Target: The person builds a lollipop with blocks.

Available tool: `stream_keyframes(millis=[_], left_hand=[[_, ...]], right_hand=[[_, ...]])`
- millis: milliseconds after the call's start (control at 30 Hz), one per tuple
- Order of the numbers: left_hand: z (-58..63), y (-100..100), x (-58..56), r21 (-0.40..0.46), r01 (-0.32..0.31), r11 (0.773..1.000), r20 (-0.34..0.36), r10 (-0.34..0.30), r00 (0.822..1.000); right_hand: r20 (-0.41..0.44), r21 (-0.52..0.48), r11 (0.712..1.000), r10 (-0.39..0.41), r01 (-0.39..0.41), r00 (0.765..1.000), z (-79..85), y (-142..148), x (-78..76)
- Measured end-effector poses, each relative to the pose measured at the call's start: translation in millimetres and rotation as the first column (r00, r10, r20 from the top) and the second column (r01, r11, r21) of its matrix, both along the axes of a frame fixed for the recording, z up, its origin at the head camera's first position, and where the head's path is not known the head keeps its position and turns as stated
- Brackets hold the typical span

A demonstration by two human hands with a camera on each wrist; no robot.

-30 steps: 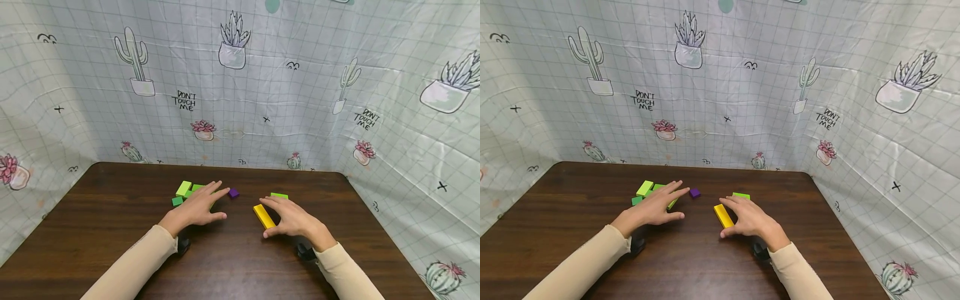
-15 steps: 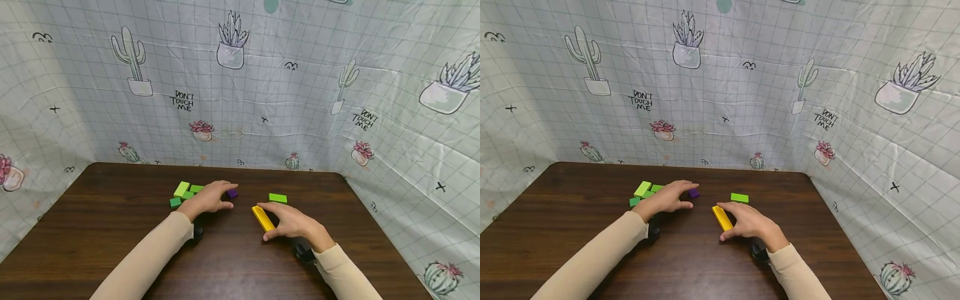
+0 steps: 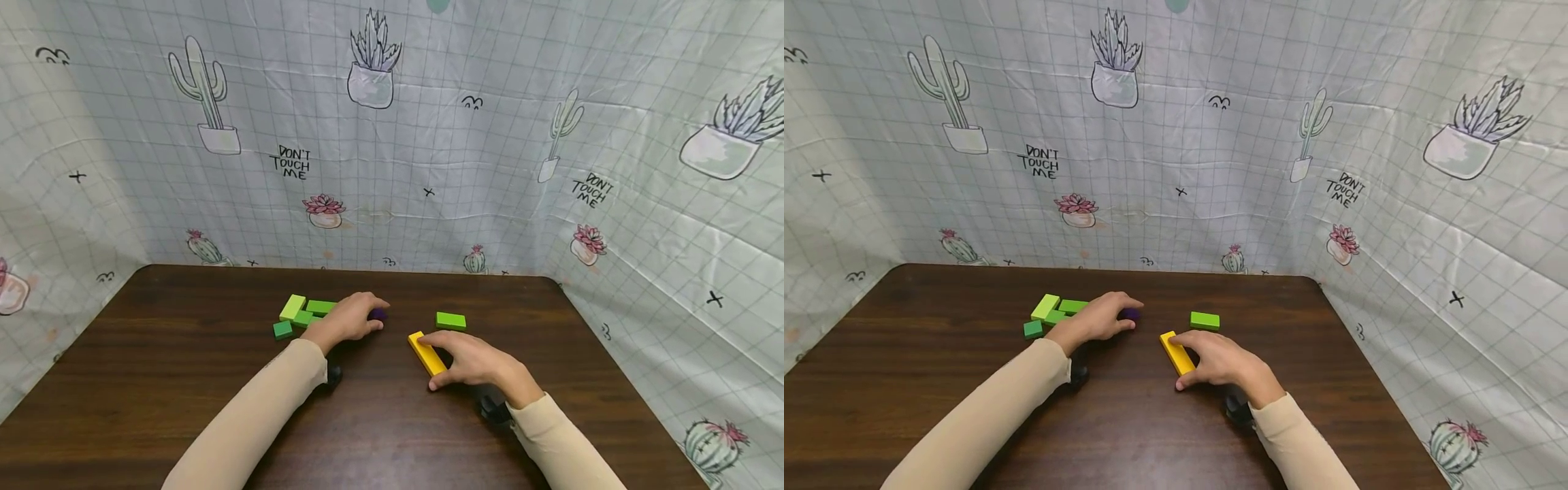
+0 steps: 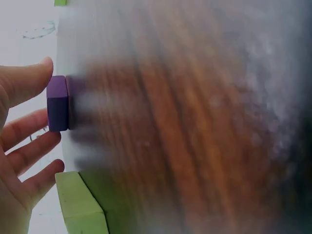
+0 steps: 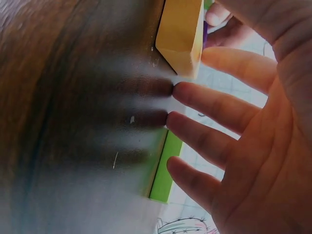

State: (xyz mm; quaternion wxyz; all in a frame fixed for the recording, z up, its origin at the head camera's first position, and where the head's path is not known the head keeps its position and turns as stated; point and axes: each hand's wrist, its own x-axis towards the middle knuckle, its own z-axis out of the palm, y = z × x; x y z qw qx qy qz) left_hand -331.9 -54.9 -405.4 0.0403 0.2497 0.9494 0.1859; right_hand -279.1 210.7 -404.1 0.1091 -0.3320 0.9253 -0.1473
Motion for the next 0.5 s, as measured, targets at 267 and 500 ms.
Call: stream_keyframes(millis=[267,500], left_hand=[[-0.9,0.0,-0.3,-0.015,0.021,1.000,-0.051,-0.022,0.998],[-1.6,0.4,-1.2,-0.011,0.013,1.000,-0.038,-0.014,0.999]], right_hand=[[-0.008,0.016,1.000,0.002,-0.002,1.000,1.6,-1.4,0.7],[-0.013,0.027,0.999,-0.018,0.018,1.000,1.6,-3.0,1.8]])
